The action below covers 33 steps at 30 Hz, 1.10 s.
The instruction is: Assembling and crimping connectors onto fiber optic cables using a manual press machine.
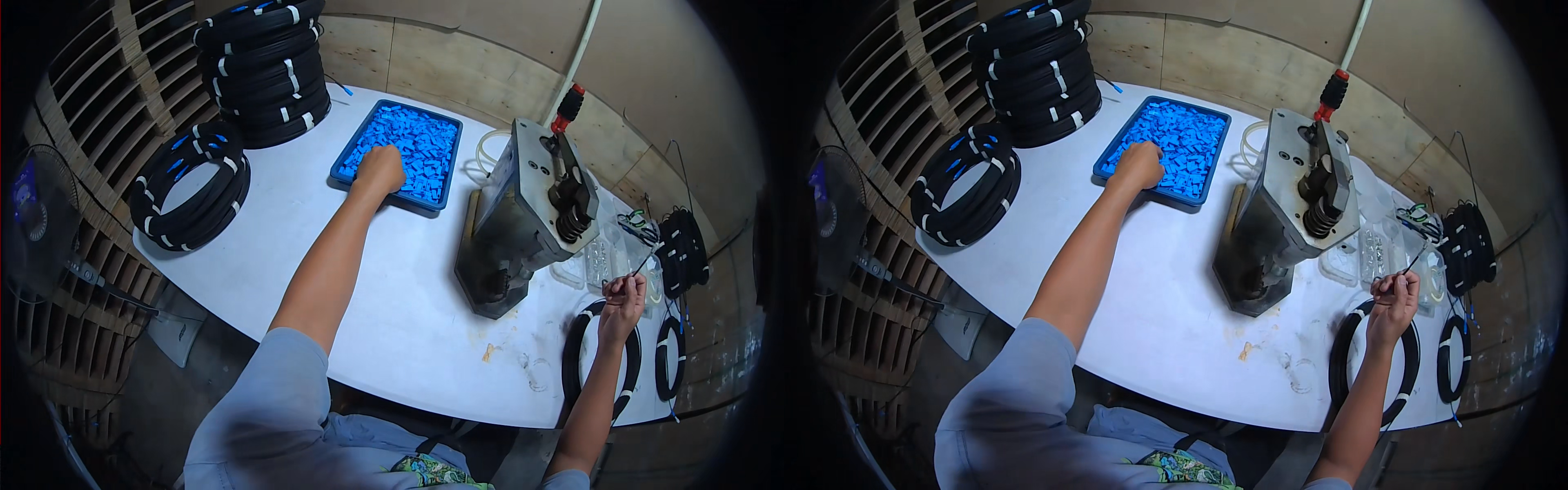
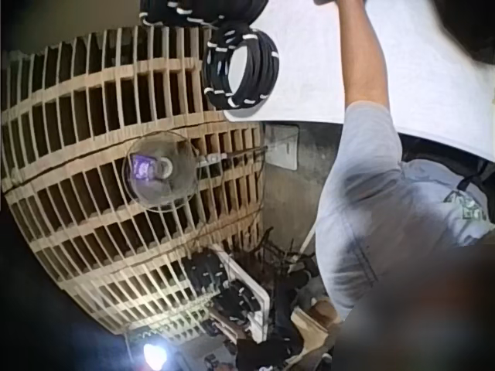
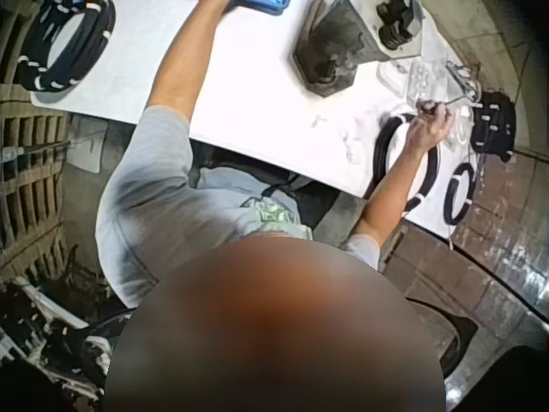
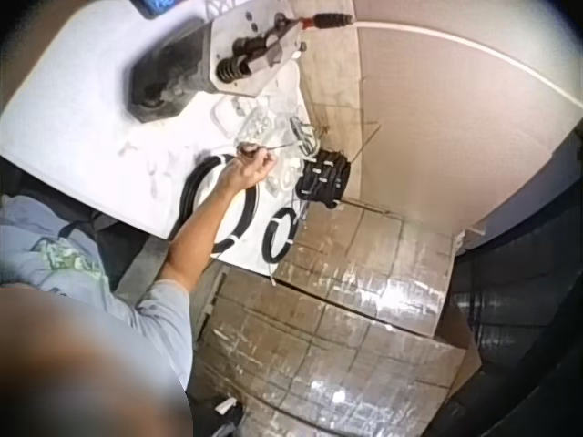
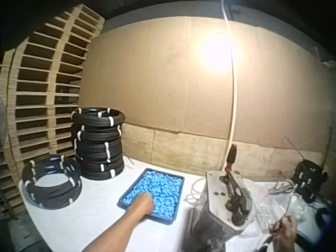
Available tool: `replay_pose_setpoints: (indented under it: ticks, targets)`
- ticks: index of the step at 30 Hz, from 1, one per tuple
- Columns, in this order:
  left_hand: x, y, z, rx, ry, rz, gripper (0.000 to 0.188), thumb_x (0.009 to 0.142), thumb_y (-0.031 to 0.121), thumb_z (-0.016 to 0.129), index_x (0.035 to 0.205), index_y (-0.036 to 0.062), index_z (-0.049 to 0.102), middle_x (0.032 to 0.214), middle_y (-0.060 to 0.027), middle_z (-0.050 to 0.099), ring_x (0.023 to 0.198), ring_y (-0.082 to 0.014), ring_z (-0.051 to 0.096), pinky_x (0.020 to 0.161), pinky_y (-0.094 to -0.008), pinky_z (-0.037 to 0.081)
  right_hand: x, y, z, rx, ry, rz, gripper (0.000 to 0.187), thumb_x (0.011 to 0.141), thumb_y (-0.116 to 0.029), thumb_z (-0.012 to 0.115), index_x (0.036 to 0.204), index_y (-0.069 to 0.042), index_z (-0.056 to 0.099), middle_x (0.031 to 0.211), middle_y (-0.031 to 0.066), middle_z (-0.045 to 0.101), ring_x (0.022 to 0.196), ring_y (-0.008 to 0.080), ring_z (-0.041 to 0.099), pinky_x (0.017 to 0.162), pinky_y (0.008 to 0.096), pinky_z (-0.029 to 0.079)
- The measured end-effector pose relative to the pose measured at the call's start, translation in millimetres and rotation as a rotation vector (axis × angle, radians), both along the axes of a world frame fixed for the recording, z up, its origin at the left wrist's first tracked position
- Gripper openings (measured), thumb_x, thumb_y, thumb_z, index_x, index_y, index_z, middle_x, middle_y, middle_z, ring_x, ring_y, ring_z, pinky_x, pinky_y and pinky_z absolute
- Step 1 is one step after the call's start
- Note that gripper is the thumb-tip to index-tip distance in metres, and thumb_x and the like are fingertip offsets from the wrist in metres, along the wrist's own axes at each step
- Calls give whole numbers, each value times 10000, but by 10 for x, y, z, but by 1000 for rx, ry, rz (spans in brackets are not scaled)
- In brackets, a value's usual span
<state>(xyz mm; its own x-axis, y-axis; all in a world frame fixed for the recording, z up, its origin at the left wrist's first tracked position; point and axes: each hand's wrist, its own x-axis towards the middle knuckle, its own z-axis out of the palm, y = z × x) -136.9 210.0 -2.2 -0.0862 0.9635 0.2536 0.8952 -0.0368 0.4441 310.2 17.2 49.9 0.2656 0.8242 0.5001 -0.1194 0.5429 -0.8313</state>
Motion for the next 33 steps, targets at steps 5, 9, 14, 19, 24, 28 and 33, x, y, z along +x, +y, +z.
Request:
replay_pose_setpoints:
  ticks: [5,9,14,19,24,28,33]
  targets:
    - [19,43,15,-49,83,-57,144,733,24,634,850,-41,685,942,-271,658,903,-396,653,822,-451,528,-28,-3,-18,-19,-28,-16,102,981,-158,468,918,-81,446,704,15,454,615,94,408,625,259,366]
    - [64,31,13,-8,129,-17,162,744,105,715,809,-41,691,890,-271,655,871,-387,653,797,-442,527,-29,-26,-7,-20,-35,-26,106,983,-158,463,914,-79,442,702,16,450,612,95,403,628,261,363]
    - [50,32,-64,103,182,-4,232,756,161,746,824,-52,685,894,-275,654,865,-390,654,779,-446,531,-51,-27,-6,-12,-52,-20,115,984,-162,457,907,-79,437,696,15,446,600,95,399,620,253,359]
    - [55,-13,32,3,141,-9,213,760,143,735,852,-44,688,927,-269,656,861,-404,655,784,-456,531,-38,-18,-12,-4,-64,-13,120,984,-161,457,900,-79,434,685,15,440,576,93,386,595,244,352]
    - [95,-103,174,-11,119,72,139,746,31,663,867,-31,690,926,-270,657,877,-414,651,815,-467,525,-61,-12,8,-8,-47,-26,120,983,-160,460,897,-80,432,685,15,440,578,91,382,593,242,348]
    - [46,-93,263,50,77,59,138,740,10,620,860,-20,682,923,-255,663,873,-404,652,800,-469,523,-63,-18,8,-6,-28,-31,122,980,-163,465,896,-81,435,683,14,442,583,88,382,588,242,350]
    - [182,-98,573,425,-215,-106,143,707,-2,620,840,-15,673,849,-189,683,806,-281,669,699,-371,530,33,-21,5,0,21,-37,88,969,-153,488,926,-86,452,688,14,457,594,89,408,582,246,361]
